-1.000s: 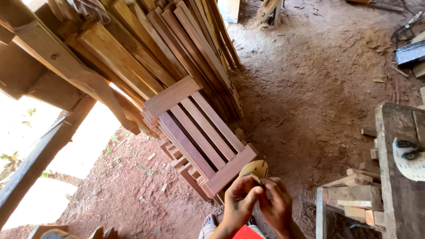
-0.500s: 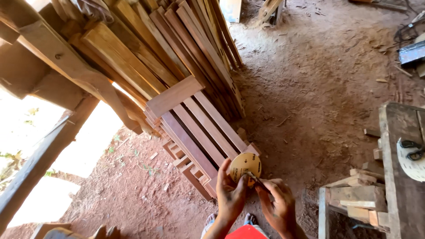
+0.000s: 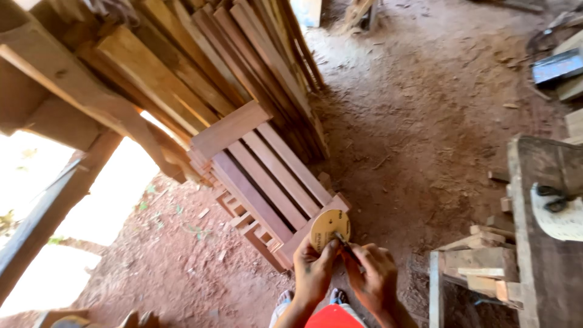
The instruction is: Punching holes into a sanding disc using a hammer and a punch tool.
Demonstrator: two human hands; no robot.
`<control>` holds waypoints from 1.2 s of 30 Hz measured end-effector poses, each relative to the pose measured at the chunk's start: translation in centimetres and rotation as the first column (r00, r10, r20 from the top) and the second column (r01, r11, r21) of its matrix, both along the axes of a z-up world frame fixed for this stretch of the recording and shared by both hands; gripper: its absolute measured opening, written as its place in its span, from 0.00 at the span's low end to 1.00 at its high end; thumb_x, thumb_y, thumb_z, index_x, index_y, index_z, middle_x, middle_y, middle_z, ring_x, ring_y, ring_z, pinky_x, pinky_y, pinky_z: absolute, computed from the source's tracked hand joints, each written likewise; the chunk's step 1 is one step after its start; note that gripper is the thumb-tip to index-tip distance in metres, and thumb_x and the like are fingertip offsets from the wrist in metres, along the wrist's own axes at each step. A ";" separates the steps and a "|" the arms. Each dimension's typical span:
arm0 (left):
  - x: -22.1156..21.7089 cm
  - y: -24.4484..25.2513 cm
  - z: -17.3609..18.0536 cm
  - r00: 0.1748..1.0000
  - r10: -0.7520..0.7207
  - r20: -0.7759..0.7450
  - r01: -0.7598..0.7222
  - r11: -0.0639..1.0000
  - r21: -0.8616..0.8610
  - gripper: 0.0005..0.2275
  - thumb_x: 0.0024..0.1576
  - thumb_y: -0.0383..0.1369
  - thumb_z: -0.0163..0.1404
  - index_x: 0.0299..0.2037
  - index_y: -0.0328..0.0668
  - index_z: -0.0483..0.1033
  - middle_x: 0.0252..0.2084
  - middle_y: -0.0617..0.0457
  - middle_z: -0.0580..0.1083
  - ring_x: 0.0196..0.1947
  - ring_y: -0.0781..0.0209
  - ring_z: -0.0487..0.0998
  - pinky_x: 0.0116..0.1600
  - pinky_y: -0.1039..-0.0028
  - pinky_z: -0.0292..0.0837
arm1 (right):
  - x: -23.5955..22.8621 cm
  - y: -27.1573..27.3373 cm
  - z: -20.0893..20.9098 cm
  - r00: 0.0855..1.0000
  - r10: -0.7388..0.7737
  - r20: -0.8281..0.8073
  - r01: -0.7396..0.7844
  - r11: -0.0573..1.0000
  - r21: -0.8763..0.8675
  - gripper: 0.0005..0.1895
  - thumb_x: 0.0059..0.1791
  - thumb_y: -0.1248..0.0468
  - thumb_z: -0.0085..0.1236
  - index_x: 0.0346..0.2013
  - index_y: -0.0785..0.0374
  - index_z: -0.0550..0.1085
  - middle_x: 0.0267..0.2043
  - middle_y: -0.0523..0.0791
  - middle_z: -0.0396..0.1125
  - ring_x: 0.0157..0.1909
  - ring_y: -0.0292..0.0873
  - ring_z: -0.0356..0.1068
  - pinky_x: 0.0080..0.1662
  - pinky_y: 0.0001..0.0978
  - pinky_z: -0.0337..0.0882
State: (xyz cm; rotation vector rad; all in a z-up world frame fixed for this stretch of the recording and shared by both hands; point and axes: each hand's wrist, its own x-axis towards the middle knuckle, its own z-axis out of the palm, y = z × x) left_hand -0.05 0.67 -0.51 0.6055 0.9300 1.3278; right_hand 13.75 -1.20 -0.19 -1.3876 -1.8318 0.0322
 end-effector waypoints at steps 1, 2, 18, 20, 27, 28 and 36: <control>-0.2 0.0 0.2 1.000 0.004 -0.008 -0.004 1.000 -0.001 0.12 0.58 0.18 0.53 0.52 0.27 0.78 0.37 0.43 0.80 0.33 0.60 0.79 0.38 0.76 0.78 | -0.1 0.0 -0.1 1.000 0.004 -0.008 -0.004 1.000 -0.001 0.16 0.41 0.68 0.65 0.44 0.61 0.78 0.31 0.42 0.72 0.28 0.44 0.68 0.37 0.36 0.67; -0.4 0.0 0.4 1.000 -0.021 -0.018 0.021 1.000 -0.011 0.08 0.59 0.20 0.53 0.48 0.28 0.79 0.35 0.45 0.80 0.31 0.62 0.78 0.37 0.76 0.77 | -0.1 0.0 -0.3 1.000 0.007 0.005 -0.007 1.000 0.001 0.17 0.41 0.69 0.66 0.45 0.61 0.78 0.30 0.40 0.71 0.27 0.41 0.67 0.37 0.34 0.66; 1.5 0.2 0.6 0.999 -0.028 0.044 0.029 0.999 -0.033 0.12 0.53 0.19 0.59 0.47 0.26 0.77 0.37 0.41 0.81 0.31 0.58 0.81 0.36 0.75 0.82 | 0.4 0.0 -1.1 0.997 -0.033 0.070 0.027 0.996 0.079 0.12 0.44 0.65 0.67 0.41 0.60 0.78 0.22 0.36 0.67 0.23 0.33 0.63 0.38 0.31 0.65; 1.5 0.2 0.4 0.998 -0.016 0.056 0.020 0.997 -0.075 0.12 0.53 0.18 0.59 0.47 0.25 0.76 0.36 0.40 0.81 0.30 0.58 0.81 0.34 0.75 0.82 | 0.2 -0.1 -1.7 0.994 -0.045 0.095 0.038 0.996 0.079 0.13 0.43 0.65 0.67 0.42 0.62 0.78 0.23 0.37 0.67 0.23 0.34 0.63 0.38 0.32 0.65; 0.9 0.5 0.7 0.997 0.058 -0.043 -0.066 0.978 -0.197 0.11 0.53 0.20 0.58 0.46 0.24 0.79 0.35 0.42 0.81 0.30 0.60 0.79 0.35 0.75 0.77 | -0.5 -0.4 -1.6 0.990 -0.017 0.137 0.005 0.996 0.086 0.18 0.42 0.64 0.67 0.45 0.64 0.77 0.36 0.43 0.74 0.33 0.43 0.72 0.46 0.39 0.68; 0.7 0.9 0.4 0.998 0.055 -0.037 -0.061 0.981 -0.186 0.11 0.53 0.20 0.58 0.46 0.24 0.79 0.35 0.42 0.81 0.30 0.60 0.79 0.35 0.75 0.77 | -0.6 0.0 -1.8 0.990 -0.022 0.142 0.008 0.995 0.097 0.18 0.42 0.64 0.67 0.45 0.64 0.77 0.36 0.43 0.74 0.33 0.43 0.72 0.46 0.39 0.68; -0.2 1.1 -0.7 0.960 0.162 0.228 -0.061 0.916 -0.396 0.16 0.53 0.19 0.57 0.51 0.23 0.73 0.39 0.32 0.80 0.30 0.46 0.80 0.37 0.64 0.79 | 2.1 -2.4 -4.0 0.999 0.035 -0.013 -0.036 0.994 -0.104 0.24 0.45 0.54 0.65 0.52 0.62 0.76 0.43 0.45 0.75 0.38 0.43 0.73 0.44 0.36 0.71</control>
